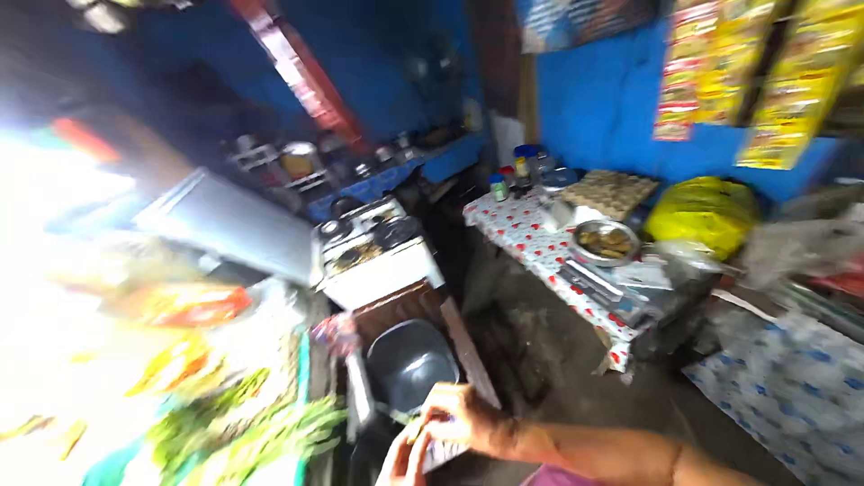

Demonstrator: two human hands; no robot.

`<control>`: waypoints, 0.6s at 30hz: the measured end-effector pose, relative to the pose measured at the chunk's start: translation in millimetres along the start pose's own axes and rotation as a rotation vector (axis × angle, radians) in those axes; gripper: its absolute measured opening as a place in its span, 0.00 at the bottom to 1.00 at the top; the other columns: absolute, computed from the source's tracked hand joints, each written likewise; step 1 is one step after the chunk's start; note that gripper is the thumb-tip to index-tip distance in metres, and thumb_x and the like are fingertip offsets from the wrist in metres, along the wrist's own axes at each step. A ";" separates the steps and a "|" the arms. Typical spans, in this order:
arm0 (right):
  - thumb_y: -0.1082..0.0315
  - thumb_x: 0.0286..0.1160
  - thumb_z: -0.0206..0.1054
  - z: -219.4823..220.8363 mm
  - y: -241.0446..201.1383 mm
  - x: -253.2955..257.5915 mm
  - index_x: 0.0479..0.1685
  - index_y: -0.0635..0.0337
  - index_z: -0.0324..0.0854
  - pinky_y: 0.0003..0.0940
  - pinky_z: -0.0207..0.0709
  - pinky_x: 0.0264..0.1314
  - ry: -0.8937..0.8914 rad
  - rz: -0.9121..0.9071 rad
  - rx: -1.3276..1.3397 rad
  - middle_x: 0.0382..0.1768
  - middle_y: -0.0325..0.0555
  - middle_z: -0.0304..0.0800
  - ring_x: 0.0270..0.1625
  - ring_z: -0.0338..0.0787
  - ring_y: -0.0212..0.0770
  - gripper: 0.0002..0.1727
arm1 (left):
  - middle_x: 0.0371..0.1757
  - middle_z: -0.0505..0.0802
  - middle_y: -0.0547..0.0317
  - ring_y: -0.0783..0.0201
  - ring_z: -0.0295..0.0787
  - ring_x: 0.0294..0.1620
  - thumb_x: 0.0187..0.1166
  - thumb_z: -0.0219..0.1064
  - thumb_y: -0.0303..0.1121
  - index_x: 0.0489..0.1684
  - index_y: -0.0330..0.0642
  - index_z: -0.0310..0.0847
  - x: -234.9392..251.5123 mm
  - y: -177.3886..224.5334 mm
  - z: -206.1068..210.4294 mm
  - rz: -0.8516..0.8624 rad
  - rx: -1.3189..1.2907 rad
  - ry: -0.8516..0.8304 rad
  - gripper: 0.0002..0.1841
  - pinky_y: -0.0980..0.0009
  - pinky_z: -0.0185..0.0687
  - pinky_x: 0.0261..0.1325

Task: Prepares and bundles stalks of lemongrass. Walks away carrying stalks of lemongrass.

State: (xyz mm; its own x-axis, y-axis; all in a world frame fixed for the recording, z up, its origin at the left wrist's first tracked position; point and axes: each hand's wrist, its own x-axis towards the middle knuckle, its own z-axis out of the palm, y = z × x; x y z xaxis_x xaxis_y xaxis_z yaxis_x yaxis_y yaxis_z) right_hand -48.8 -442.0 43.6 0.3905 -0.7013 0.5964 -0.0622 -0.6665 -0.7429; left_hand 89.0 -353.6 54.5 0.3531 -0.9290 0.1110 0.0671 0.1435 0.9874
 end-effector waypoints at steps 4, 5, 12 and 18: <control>0.74 0.68 0.73 7.9 6.1 -2.3 0.37 0.61 0.93 0.28 0.86 0.60 -0.034 0.005 -0.023 0.43 0.45 0.96 0.50 0.94 0.34 0.05 | 0.43 0.96 0.49 0.61 0.94 0.45 0.75 0.70 0.20 0.48 0.26 0.88 0.6 -26.3 10.8 -0.018 -0.142 0.230 0.08 0.65 0.91 0.56; 0.73 0.69 0.73 8.9 7.1 -3.7 0.39 0.61 0.94 0.27 0.87 0.61 -0.061 0.033 0.002 0.44 0.44 0.96 0.51 0.94 0.33 0.05 | 0.43 0.96 0.48 0.61 0.94 0.46 0.76 0.69 0.20 0.48 0.26 0.89 -1.1 -29.3 12.2 -0.007 -0.145 0.265 0.08 0.65 0.91 0.57; 0.71 0.65 0.75 13.9 9.1 -6.3 0.36 0.62 0.93 0.24 0.88 0.55 -0.115 0.179 0.101 0.46 0.44 0.95 0.48 0.93 0.29 0.05 | 0.46 0.96 0.49 0.64 0.94 0.47 0.75 0.72 0.22 0.46 0.29 0.90 -13.5 -40.0 24.8 0.154 0.029 0.407 0.08 0.69 0.91 0.57; 0.68 0.66 0.74 16.8 13.9 -3.2 0.35 0.57 0.92 0.30 0.87 0.53 -0.211 0.145 -0.001 0.45 0.40 0.95 0.49 0.93 0.32 0.04 | 0.43 0.97 0.51 0.65 0.95 0.45 0.74 0.73 0.24 0.43 0.30 0.92 -19.5 -41.3 30.2 0.193 0.156 0.539 0.06 0.70 0.92 0.56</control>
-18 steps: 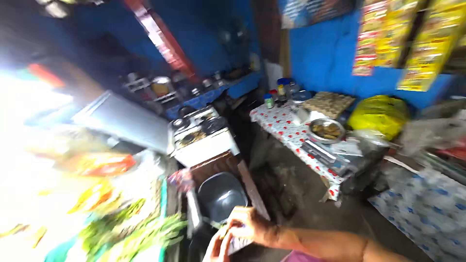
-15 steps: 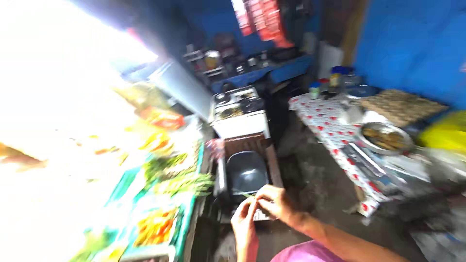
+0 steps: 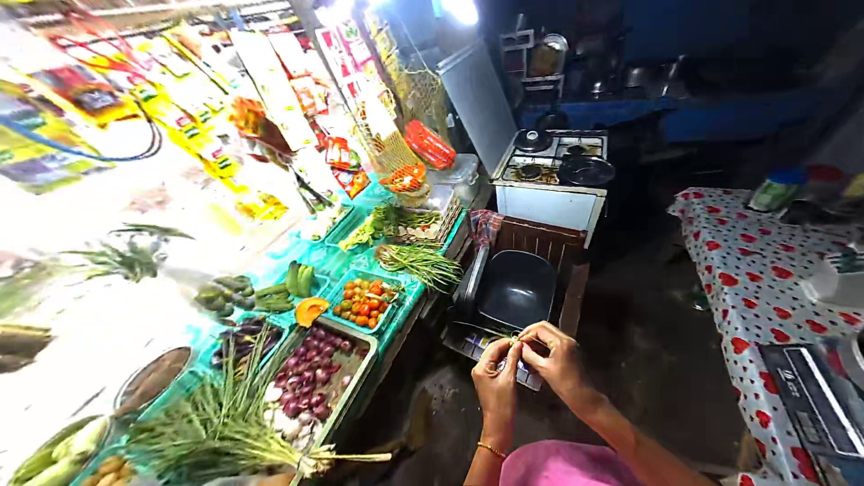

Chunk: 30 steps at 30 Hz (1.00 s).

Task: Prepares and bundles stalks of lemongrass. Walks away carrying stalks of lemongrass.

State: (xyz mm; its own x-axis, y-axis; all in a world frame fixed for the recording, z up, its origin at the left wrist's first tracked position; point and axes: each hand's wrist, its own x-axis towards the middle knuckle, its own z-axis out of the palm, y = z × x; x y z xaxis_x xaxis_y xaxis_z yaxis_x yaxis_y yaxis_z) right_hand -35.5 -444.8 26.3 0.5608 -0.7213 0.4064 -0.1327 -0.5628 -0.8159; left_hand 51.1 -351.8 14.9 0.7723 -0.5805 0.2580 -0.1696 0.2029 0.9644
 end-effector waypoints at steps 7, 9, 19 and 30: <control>0.66 0.66 0.73 1.1 7.4 2.1 0.33 0.56 0.90 0.34 0.86 0.49 -0.055 -0.115 -0.047 0.43 0.40 0.94 0.47 0.92 0.35 0.04 | 0.41 0.97 0.55 0.68 0.95 0.44 0.76 0.72 0.27 0.42 0.34 0.93 -9.1 -1.1 2.8 0.031 0.137 0.078 0.06 0.71 0.92 0.56; 0.66 0.64 0.72 6.4 10.6 3.0 0.31 0.56 0.89 0.33 0.87 0.45 0.001 -0.220 -0.101 0.41 0.41 0.93 0.45 0.93 0.36 0.04 | 0.40 0.97 0.54 0.67 0.95 0.42 0.76 0.72 0.27 0.42 0.33 0.93 -9.3 -1.2 3.8 -0.017 0.072 0.095 0.06 0.71 0.92 0.54; 0.70 0.66 0.72 4.7 39.1 5.8 0.35 0.59 0.90 0.28 0.86 0.58 -0.282 -0.508 0.229 0.47 0.46 0.93 0.54 0.91 0.36 0.03 | 0.39 0.90 0.51 0.57 0.92 0.33 0.97 0.36 0.46 0.69 0.47 0.65 -35.9 12.8 10.8 -0.688 -0.527 -0.028 0.19 0.63 0.91 0.33; 0.65 0.66 0.76 8.5 51.7 22.0 0.39 0.59 0.90 0.21 0.75 0.56 -1.045 -0.298 0.564 0.54 0.46 0.82 0.56 0.80 0.30 0.08 | 0.14 0.74 0.67 0.75 0.62 0.06 0.88 0.31 0.66 0.32 0.50 0.75 -59.0 5.3 -11.8 -0.947 -0.698 -0.088 0.35 0.81 0.59 0.07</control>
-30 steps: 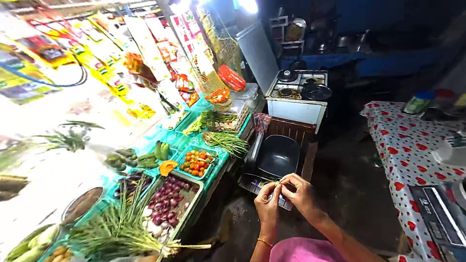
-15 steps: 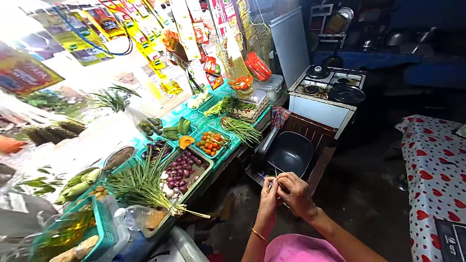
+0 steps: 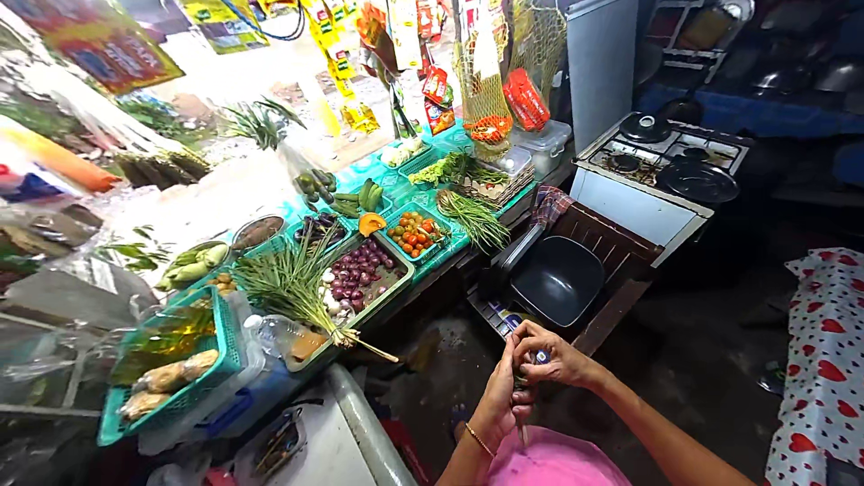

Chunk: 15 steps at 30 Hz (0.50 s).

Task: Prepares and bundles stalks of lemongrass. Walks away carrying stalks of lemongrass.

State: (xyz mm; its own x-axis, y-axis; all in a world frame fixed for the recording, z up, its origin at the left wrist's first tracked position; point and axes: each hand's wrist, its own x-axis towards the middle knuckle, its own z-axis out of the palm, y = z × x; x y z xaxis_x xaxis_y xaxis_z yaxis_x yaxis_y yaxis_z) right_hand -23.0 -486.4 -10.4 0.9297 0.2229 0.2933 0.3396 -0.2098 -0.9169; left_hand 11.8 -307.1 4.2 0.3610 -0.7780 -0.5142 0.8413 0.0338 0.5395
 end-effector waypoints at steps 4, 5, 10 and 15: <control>0.63 0.68 0.76 4.8 0.3 12.2 0.41 0.54 0.92 0.25 0.71 0.64 -0.074 -0.038 -0.132 0.51 0.48 0.81 0.60 0.78 0.34 0.08 | 0.14 0.73 0.68 0.76 0.62 0.07 0.90 0.34 0.63 0.30 0.50 0.74 -2.8 4.2 -13.4 -0.011 -0.012 0.056 0.32 0.82 0.58 0.08; 0.63 0.69 0.76 7.4 0.0 15.9 0.42 0.53 0.92 0.27 0.71 0.66 -0.061 -0.051 -0.165 0.51 0.48 0.82 0.61 0.78 0.36 0.07 | 0.14 0.73 0.68 0.76 0.61 0.07 0.91 0.35 0.62 0.30 0.50 0.73 -3.1 7.0 -17.8 -0.002 -0.013 0.060 0.31 0.82 0.57 0.08; 0.53 0.69 0.80 44.6 3.2 39.9 0.60 0.56 0.87 0.30 0.81 0.62 0.306 0.062 -0.202 0.59 0.46 0.86 0.62 0.84 0.35 0.24 | 0.12 0.72 0.69 0.77 0.59 0.06 0.93 0.36 0.59 0.29 0.49 0.73 -9.1 52.6 -46.8 0.179 -0.071 0.149 0.30 0.83 0.55 0.07; 0.57 0.90 0.59 103.0 5.5 81.1 0.61 0.65 0.81 0.38 0.88 0.58 0.015 0.379 0.165 0.45 0.45 0.93 0.47 0.93 0.36 0.19 | 0.12 0.71 0.69 0.76 0.58 0.04 0.94 0.32 0.58 0.27 0.49 0.72 -10.5 117.1 -83.0 0.445 -0.181 0.182 0.31 0.82 0.57 0.05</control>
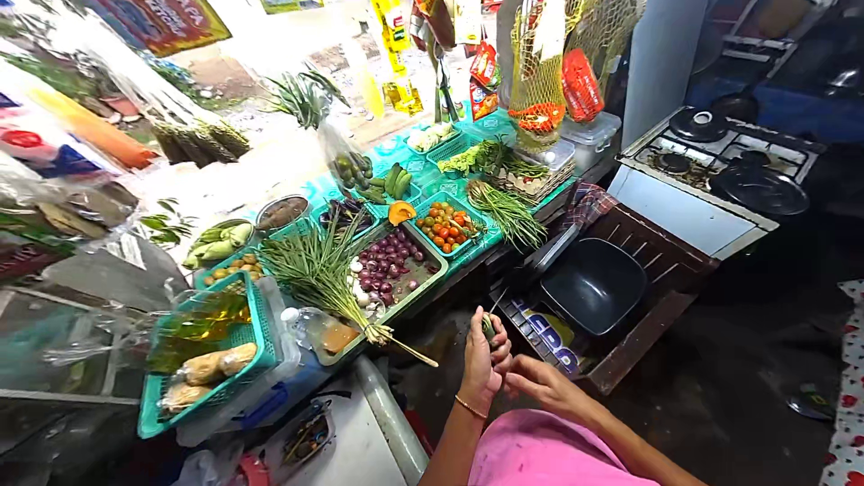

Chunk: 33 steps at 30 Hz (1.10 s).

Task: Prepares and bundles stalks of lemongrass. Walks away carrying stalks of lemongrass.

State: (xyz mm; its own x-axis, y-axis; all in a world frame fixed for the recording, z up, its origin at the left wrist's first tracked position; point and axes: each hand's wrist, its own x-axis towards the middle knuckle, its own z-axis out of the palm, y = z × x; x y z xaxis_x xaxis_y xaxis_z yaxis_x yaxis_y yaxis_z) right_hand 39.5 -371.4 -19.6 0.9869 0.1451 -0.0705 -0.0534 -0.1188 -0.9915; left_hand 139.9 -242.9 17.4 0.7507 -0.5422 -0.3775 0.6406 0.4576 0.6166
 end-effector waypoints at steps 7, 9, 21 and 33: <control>0.52 0.96 0.43 50.2 -15.8 75.5 0.53 0.64 0.80 0.36 0.81 0.44 -0.066 0.039 -0.214 0.33 0.47 0.83 0.35 0.85 0.37 0.26 | 0.11 0.72 0.70 0.76 0.58 0.02 0.94 0.31 0.53 0.27 0.50 0.71 20.7 63.4 -45.0 0.121 -0.115 0.118 0.29 0.82 0.56 0.04; 0.52 0.97 0.41 61.2 -15.6 87.8 0.50 0.66 0.80 0.40 0.79 0.42 -0.101 0.050 -0.290 0.31 0.49 0.82 0.34 0.84 0.41 0.27 | 0.12 0.73 0.71 0.78 0.59 0.03 0.95 0.31 0.47 0.37 0.47 0.75 23.6 78.1 -63.9 0.173 -0.151 0.201 0.27 0.83 0.57 0.05; 0.50 0.92 0.52 77.7 -2.7 152.3 0.71 0.58 0.80 0.39 0.80 0.65 -0.225 0.065 -0.296 0.58 0.53 0.85 0.58 0.86 0.42 0.25 | 0.22 0.77 0.65 0.76 0.63 0.08 0.94 0.35 0.35 0.70 0.39 0.68 33.1 114.1 -130.3 0.514 0.167 0.297 0.19 0.82 0.60 0.08; 0.55 0.95 0.38 8.2 -32.4 242.8 0.35 0.47 0.80 0.23 0.83 0.30 -0.205 0.735 0.980 0.28 0.37 0.90 0.31 0.90 0.28 0.25 | 0.47 0.92 0.53 0.54 0.86 0.59 0.92 0.43 0.54 0.56 0.43 0.86 96.1 95.9 -103.9 1.170 1.643 0.079 0.28 0.45 0.57 0.85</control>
State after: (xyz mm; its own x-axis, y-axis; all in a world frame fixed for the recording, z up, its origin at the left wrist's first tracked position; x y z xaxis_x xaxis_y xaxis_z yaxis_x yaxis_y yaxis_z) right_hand 279.6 -324.3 -5.5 0.6372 0.5161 -0.5723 -0.7619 0.5335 -0.3672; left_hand 290.3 -178.0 -31.5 0.6478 -0.4715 0.5983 -0.7579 -0.4784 0.4436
